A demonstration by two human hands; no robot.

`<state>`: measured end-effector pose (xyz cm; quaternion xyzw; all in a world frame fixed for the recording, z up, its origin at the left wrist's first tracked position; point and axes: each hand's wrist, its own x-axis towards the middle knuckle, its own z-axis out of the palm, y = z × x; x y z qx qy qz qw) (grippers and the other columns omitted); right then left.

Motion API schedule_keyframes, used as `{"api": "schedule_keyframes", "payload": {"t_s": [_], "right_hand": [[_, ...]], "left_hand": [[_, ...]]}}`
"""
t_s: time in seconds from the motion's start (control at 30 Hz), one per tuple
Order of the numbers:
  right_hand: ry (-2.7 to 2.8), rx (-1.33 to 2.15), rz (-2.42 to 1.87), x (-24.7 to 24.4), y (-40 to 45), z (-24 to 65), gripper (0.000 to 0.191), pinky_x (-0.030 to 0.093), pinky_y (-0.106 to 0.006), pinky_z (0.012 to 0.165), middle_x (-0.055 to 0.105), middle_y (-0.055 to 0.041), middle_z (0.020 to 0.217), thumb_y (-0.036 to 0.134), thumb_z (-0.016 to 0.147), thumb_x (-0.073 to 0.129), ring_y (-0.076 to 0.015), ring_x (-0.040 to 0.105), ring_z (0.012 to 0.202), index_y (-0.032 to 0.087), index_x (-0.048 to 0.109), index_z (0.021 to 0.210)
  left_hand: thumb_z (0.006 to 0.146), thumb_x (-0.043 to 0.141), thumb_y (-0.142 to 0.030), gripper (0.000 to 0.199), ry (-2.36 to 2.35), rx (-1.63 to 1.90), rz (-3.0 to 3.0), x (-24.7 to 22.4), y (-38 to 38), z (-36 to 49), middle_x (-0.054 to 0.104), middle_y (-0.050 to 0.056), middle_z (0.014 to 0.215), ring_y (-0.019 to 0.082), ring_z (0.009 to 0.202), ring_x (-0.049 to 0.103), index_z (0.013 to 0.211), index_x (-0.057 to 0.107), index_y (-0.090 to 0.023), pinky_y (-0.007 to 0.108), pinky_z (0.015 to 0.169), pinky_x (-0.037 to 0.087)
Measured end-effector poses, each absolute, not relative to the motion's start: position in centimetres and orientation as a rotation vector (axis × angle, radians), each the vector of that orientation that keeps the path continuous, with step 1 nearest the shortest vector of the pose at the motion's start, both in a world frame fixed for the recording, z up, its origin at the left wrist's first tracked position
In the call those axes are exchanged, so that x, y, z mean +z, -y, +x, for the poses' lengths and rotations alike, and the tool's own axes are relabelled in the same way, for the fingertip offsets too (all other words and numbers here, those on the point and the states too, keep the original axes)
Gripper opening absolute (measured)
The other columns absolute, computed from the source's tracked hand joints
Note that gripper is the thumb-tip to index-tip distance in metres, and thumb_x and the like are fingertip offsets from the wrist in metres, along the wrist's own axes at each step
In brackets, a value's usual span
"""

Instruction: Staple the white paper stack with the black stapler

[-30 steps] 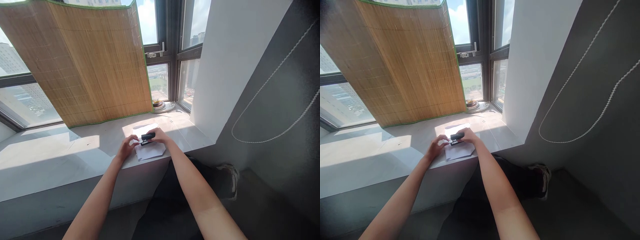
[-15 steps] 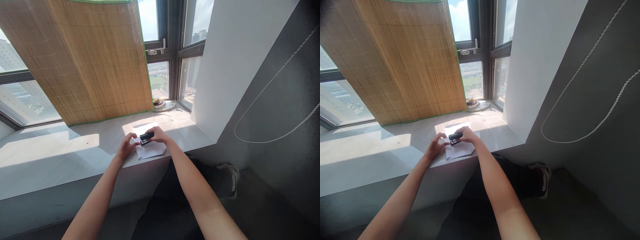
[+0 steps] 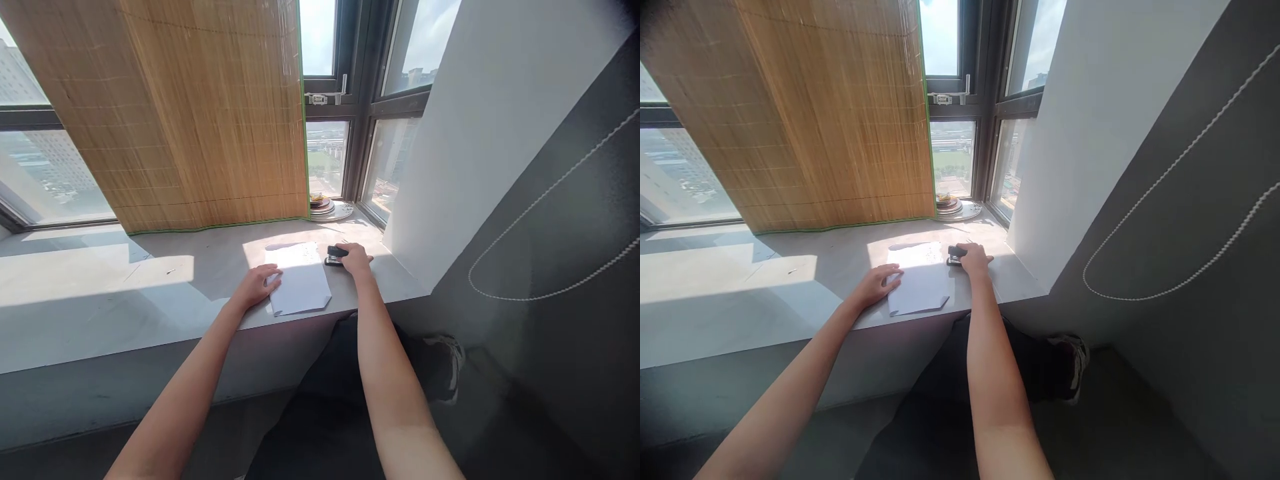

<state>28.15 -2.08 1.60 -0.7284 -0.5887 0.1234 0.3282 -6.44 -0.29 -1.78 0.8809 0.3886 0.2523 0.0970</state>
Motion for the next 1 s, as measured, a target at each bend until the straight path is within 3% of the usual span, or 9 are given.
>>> {"api": "schedule_keyframes", "payload": {"t_s": [0.3,0.5,0.67,0.83,1.0], "right_hand": [[1.702,0.5,-1.709,1.2,2.0,26.8,0.045,0.036,-0.056,0.115,0.074,-0.001,0.135,0.02,0.082,0.08,-0.0328,0.06,0.132,0.038,0.079,0.123],[1.639,0.4,-1.773,1.3,2.2,27.2,0.046,0.042,-0.055,0.108,0.079,-0.0072,0.122,0.015,0.08,0.079,-0.0358,0.065,0.125,0.033,0.08,0.122],[1.636,0.386,-1.781,1.2,2.2,27.8,0.045,0.044,-0.054,0.107,0.079,-0.0076,0.121,0.016,0.08,0.078,-0.0349,0.065,0.124,0.032,0.08,0.123],[1.769,0.427,-1.672,1.5,2.5,27.2,0.044,0.043,-0.053,0.109,0.077,-0.0053,0.126,0.016,0.082,0.078,-0.0339,0.064,0.124,0.034,0.08,0.123],[1.812,0.384,-1.682,1.7,2.5,26.4,0.047,0.044,-0.051,0.108,0.076,-0.006,0.125,0.014,0.082,0.078,-0.034,0.063,0.126,0.033,0.079,0.125]], "left_hand": [[0.095,0.061,-0.042,0.033,-1.112,0.759,2.613,-1.5,0.4,-6.3,0.072,0.009,0.137,0.031,0.129,0.065,0.118,0.078,-0.026,0.05,0.114,0.049],[0.092,0.062,-0.032,0.022,-1.183,0.815,2.642,-1.2,0.9,-6.3,0.073,0.009,0.125,0.031,0.117,0.067,0.107,0.077,-0.027,0.051,0.104,0.053],[0.09,0.062,-0.027,0.022,-1.134,0.854,2.653,-1.1,1.0,-6.4,0.069,0.01,0.131,0.031,0.125,0.064,0.106,0.076,-0.027,0.053,0.11,0.05],[0.097,0.058,-0.035,0.03,-0.987,0.757,2.663,-0.6,1.4,-6.1,0.068,0.007,0.142,0.031,0.135,0.061,0.122,0.075,-0.03,0.053,0.116,0.046],[0.094,0.057,-0.031,0.031,-0.922,0.635,2.707,0.0,2.2,-5.9,0.075,0.004,0.133,0.029,0.127,0.067,0.118,0.077,-0.031,0.055,0.119,0.042]]}}
